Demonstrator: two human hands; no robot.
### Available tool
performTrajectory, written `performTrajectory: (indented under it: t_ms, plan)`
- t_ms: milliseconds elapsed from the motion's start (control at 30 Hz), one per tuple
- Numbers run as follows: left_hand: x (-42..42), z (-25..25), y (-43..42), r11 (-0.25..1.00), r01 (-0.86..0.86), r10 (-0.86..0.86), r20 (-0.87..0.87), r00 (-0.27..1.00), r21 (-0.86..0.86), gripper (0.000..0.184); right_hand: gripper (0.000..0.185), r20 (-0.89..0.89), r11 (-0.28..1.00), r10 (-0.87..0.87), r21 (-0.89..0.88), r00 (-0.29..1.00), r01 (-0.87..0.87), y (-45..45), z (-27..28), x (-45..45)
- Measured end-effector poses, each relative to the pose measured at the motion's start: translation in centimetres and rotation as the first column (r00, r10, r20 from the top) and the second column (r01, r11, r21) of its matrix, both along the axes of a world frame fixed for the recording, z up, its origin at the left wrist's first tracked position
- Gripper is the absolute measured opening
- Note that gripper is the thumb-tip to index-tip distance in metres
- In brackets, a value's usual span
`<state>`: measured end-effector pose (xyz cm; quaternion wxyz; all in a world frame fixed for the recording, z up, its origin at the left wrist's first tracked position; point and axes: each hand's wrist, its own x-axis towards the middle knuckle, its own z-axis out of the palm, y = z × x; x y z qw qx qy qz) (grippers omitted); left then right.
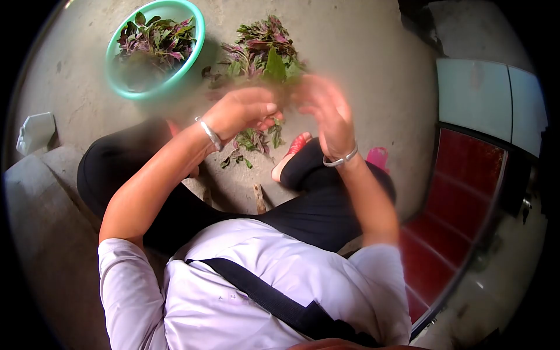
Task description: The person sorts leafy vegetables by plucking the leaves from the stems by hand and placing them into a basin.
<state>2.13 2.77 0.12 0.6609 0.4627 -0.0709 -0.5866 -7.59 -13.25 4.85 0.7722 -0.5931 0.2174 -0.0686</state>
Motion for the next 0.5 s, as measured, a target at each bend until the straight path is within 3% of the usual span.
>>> performTrajectory:
  t_ms: [133,333,500]
  plan:
    - [-0.4,0.0,-0.2,0.999,0.048,-0.048,0.01,0.999,-0.007,0.011,0.02,0.07,1.0,-0.003,-0.019,0.998,0.004,0.3,-0.4,0.1]
    - [-0.3,0.2,-0.3,1.0,-0.015,0.015,0.008,1.0,-0.002,0.016,0.014,0.071,0.994,0.034,-0.107,0.997,-0.026,0.4,0.0,-0.5]
    - [0.1,-0.8,-0.2,0.991,-0.023,0.012,-0.08,0.997,-0.135,0.01,0.012,0.028,0.99,0.058,-0.129,0.998,-0.054,0.2,-0.1,-0.6]
